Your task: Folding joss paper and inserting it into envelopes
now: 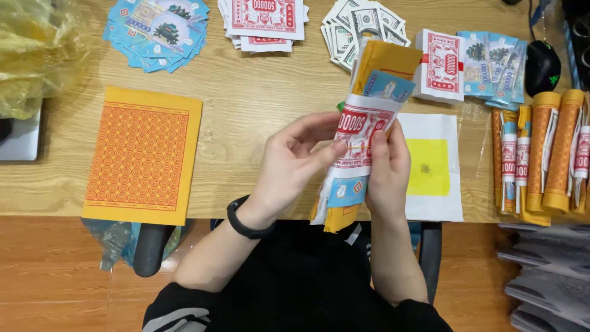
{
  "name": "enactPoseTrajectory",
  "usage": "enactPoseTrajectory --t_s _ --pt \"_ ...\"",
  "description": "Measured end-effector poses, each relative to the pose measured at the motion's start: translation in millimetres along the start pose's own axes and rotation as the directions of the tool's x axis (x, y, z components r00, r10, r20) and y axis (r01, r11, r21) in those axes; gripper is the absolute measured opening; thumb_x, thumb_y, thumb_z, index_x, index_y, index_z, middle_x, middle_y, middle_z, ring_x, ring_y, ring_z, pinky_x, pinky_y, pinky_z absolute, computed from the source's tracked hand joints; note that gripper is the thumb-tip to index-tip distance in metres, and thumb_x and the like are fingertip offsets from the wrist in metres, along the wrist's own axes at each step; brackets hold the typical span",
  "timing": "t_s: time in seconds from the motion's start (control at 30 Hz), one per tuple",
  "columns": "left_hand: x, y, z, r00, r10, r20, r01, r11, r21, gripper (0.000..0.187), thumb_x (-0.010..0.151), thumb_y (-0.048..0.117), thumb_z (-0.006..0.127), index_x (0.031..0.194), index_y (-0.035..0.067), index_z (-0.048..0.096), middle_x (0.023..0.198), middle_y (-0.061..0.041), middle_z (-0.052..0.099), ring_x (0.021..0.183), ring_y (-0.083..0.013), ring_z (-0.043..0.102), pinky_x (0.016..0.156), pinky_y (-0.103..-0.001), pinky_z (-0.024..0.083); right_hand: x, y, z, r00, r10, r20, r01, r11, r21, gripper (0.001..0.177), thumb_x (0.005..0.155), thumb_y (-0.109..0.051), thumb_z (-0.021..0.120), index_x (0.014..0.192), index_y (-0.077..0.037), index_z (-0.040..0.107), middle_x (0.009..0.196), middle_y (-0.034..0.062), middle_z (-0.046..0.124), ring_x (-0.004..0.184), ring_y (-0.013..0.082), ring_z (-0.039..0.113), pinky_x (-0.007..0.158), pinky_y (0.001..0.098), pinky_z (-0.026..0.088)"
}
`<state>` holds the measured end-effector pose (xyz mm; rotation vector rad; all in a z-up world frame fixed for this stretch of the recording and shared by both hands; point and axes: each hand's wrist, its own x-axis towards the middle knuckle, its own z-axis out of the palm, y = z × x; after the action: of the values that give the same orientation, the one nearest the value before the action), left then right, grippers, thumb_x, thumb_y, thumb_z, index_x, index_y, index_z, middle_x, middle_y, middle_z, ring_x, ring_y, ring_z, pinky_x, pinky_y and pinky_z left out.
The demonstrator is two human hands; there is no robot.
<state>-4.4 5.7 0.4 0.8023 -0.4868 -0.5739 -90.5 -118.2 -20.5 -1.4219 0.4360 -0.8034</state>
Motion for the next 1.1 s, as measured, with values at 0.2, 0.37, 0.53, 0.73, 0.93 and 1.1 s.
enactPoseTrajectory --t_s 0.2,0.37,0.53,0.73,0.93,1.1 --pt "19 -10 -8 0.995 0.074 -0.074 -0.071 0.997 0.038 0.039 0.083 0.004 0.078 0.117 -0.003 0.062 0.108 -0.014 0.066 0.099 -0.0173 0.067 0.086 -0.031 0.059 1 9 -6 0.988 -0.103 0.112 0.105 0.994 -0.02 0.049 0.104 -0.02 0.043 0.147 -0.004 0.029 0.135 0.0177 0.052 0.12 0.0218 0.054 0.103 0.0421 0.048" --pt "24 -13 -2 0.981 0.135 -0.141 -0.13 0.991 0.045 0.036 0.089 0.009 0.074 0.12 0.002 0.057 0.108 -0.009 0.062 0.101 -0.013 0.064 0.089 -0.028 0.057 6 10 -3 0.98 -0.175 0.098 0.177 0.984 -0.017 0.052 0.105 -0.019 0.047 0.15 -0.007 0.024 0.145 0.0154 0.044 0.131 0.0231 0.046 0.11 0.0455 0.042" --pt "1 3 15 0.999 0.05 -0.007 -0.042 0.902 0.43 0.042 0.094 0.015 0.065 0.132 0.002 0.054 0.121 -0.022 0.063 0.115 -0.0339 0.06 0.094 -0.043 0.053 16 17 -5 0.962 -0.271 -0.032 0.27 0.962 -0.025 0.052 0.108 -0.02 0.047 0.152 -0.008 0.021 0.151 0.0155 0.036 0.138 0.0248 0.04 0.118 0.0448 0.037" --pt "-3 4 0 0.964 0.03 0.263 -0.197 0.747 0.635 0.04 0.093 0.009 0.06 0.13 0.0 0.052 0.115 -0.028 0.064 0.111 -0.0459 0.06 0.089 -0.052 0.052 35 57 -54 0.992 -0.027 -0.12 0.06 0.96 0.275 0.041 0.094 -0.025 0.062 0.128 -0.005 0.052 0.116 0.0145 0.063 0.1 0.0269 0.069 0.086 0.0398 0.061" --pt "-10 8 -16 0.946 -0.208 0.248 -0.022 0.722 0.691 0.039 0.087 0.038 0.063 0.116 0.013 0.056 0.098 -0.002 0.066 0.087 -0.0141 0.062 0.074 -0.026 0.046 14 -2 -4 0.99 0.12 -0.081 -0.08 0.921 0.382 0.054 0.085 -0.031 0.074 0.128 -0.007 0.051 0.109 0.0169 0.068 0.085 0.0256 0.071 0.078 0.0391 0.062" --pt "-11 2 -19 0.939 -0.21 0.272 -0.015 0.766 0.642 0.027 0.088 0.035 0.063 0.098 0.011 0.065 0.077 0.002 0.064 0.072 -0.0072 0.055 0.064 -0.024 0.042 12 1 -6 0.972 0.141 -0.188 -0.054 0.913 0.405 0.068 0.081 -0.032 0.077 0.139 -0.011 0.048 0.114 0.0186 0.069 0.089 0.0299 0.071 0.088 0.0425 0.063"
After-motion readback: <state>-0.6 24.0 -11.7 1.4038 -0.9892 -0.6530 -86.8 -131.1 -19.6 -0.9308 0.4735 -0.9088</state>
